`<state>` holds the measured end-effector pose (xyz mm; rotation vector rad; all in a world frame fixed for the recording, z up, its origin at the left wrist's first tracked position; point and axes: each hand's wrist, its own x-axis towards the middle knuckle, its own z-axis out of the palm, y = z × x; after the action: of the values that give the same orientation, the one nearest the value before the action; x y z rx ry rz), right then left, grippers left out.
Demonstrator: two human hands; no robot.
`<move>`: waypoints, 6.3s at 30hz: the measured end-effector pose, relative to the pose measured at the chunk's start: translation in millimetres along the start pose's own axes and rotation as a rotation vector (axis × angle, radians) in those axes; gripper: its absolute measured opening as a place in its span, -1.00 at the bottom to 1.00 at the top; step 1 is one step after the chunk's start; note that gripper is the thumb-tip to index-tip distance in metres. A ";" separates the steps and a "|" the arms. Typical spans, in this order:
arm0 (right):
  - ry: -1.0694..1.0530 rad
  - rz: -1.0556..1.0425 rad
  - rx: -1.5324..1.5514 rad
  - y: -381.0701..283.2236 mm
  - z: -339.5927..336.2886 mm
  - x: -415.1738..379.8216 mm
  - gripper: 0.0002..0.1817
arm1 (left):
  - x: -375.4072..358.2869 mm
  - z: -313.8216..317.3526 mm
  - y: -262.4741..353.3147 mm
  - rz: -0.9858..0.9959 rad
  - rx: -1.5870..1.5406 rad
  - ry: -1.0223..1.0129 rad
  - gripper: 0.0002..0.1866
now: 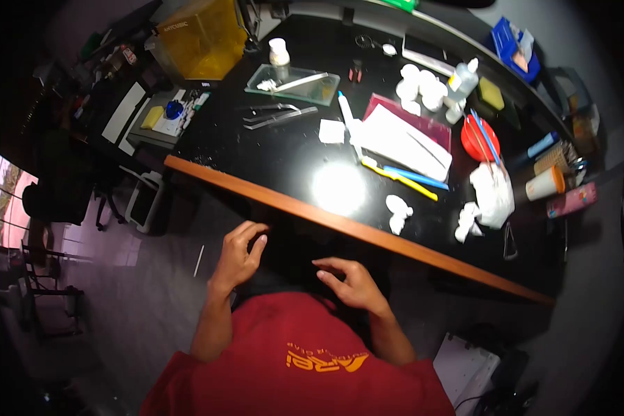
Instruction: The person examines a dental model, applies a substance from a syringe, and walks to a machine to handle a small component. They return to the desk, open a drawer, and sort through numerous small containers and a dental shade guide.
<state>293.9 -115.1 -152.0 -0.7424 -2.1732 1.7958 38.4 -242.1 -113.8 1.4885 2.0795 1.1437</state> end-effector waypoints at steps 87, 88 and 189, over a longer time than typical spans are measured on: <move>-2.703 -0.660 -0.443 -564.9 960.1 98.5 -0.35 | -523.9 -606.4 18.0 -1.136 -0.073 1.424 -0.11; -2.655 -0.843 -0.433 -581.4 983.6 91.6 -0.39 | -540.6 -613.0 10.8 -1.197 -0.002 1.503 -0.14; -2.037 -0.235 -0.849 -964.8 2496.8 1043.5 -0.88 | -771.3 -1957.1 -1158.6 -1.557 -0.023 2.168 -0.92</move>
<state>-2008.6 -1819.3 66.7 2.2930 -3.5641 1.1723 -1696.9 -1891.4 75.9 -2.4171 2.3645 1.6504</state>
